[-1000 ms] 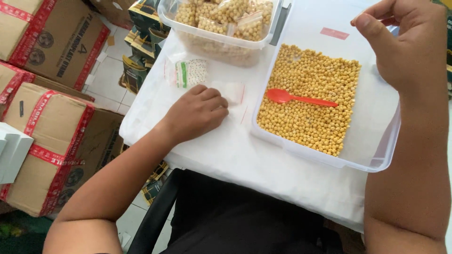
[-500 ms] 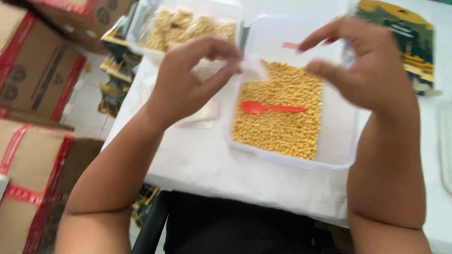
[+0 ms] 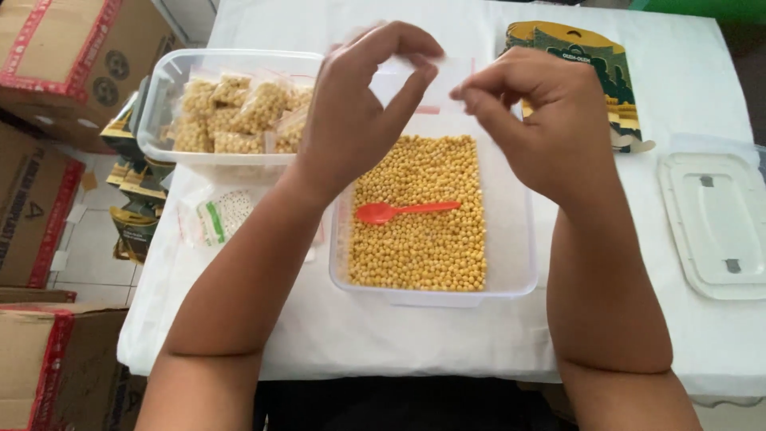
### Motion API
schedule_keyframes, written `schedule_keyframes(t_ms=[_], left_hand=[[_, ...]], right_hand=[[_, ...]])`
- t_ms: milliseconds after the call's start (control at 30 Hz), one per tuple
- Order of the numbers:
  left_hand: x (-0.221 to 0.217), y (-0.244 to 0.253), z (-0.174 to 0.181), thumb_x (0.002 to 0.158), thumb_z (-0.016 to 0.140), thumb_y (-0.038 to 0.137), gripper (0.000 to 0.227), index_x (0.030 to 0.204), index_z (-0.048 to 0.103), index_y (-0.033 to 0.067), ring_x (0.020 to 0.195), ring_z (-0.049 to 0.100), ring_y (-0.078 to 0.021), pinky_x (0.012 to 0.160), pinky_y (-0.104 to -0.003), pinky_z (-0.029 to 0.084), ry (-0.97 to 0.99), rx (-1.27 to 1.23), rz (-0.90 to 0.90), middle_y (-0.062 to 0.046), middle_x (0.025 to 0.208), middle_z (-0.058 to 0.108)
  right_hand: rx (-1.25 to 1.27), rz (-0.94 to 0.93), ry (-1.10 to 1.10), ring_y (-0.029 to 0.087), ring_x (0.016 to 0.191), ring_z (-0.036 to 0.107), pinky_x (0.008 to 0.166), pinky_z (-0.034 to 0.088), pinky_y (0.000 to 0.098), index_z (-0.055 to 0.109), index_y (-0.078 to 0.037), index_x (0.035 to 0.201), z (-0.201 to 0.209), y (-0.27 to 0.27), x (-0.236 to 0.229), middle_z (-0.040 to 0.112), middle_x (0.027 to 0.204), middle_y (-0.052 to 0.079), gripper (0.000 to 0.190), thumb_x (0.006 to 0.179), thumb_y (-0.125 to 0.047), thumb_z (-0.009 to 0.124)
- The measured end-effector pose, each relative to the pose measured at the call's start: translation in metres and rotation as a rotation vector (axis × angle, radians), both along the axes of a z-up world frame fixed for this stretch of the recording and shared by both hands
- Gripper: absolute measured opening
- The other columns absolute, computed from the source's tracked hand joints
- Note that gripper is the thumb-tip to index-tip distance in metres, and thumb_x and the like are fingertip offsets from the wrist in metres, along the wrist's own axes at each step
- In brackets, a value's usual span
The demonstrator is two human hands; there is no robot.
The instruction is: Bagging yellow beans from a large container into small plastic bags using a spoon.
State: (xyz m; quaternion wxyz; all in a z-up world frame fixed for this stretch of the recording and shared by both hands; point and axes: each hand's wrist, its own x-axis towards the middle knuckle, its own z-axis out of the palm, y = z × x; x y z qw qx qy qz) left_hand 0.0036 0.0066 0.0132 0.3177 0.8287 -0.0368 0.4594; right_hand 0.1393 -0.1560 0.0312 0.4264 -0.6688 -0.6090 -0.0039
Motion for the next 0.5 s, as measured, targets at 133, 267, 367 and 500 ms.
schedule_keyframes(t_ms=[133, 267, 367, 500], left_hand=[[0.003, 0.0, -0.018, 0.093, 0.075, 0.016, 0.027, 0.109, 0.055, 0.0078, 0.097, 0.049, -0.0306, 0.086, -0.042, 0.04, -0.082, 0.251, 0.414, -0.013, 0.103, 0.048], [0.004, -0.004, -0.024, 0.105, 0.057, 0.022, 0.026, 0.084, 0.047, 0.01, 0.062, 0.039, -0.0148, 0.057, -0.029, 0.034, -0.007, 0.178, 0.073, -0.001, 0.07, 0.046], [0.0, -0.007, -0.02, 0.107, 0.055, 0.028, 0.033, 0.082, 0.043, 0.0099, 0.061, 0.036, -0.0161, 0.057, -0.033, 0.03, 0.143, 0.07, -0.024, -0.001, 0.069, 0.043], [0.0, -0.004, -0.019, 0.106, 0.055, 0.034, 0.035, 0.081, 0.044, 0.0108, 0.063, 0.037, -0.0139, 0.059, -0.03, 0.033, 0.194, 0.005, -0.14, 0.0, 0.072, 0.044]], right_hand=[[-0.03, -0.046, 0.056, 0.009, 0.076, 0.061, 0.072, 0.051, 0.0231, 0.078, -0.002, 0.103, -0.002, 0.004, -0.001, 0.075, 0.091, 0.005, 0.004, 0.102, -0.002, 0.074], [-0.075, -0.041, 0.036, 0.008, 0.074, 0.063, 0.069, 0.051, 0.0242, 0.076, -0.005, 0.096, -0.002, 0.006, -0.003, 0.074, 0.086, 0.002, 0.009, 0.102, -0.012, 0.078], [-0.13, -0.025, 0.043, 0.009, 0.074, 0.061, 0.069, 0.05, 0.0258, 0.071, -0.007, 0.091, -0.003, 0.007, -0.004, 0.071, 0.083, 0.001, 0.018, 0.104, -0.019, 0.076], [-0.213, -0.006, -0.008, 0.011, 0.071, 0.058, 0.068, 0.046, 0.029, 0.067, -0.012, 0.09, -0.008, 0.01, 0.0, 0.065, 0.076, -0.003, 0.018, 0.104, -0.023, 0.071]])
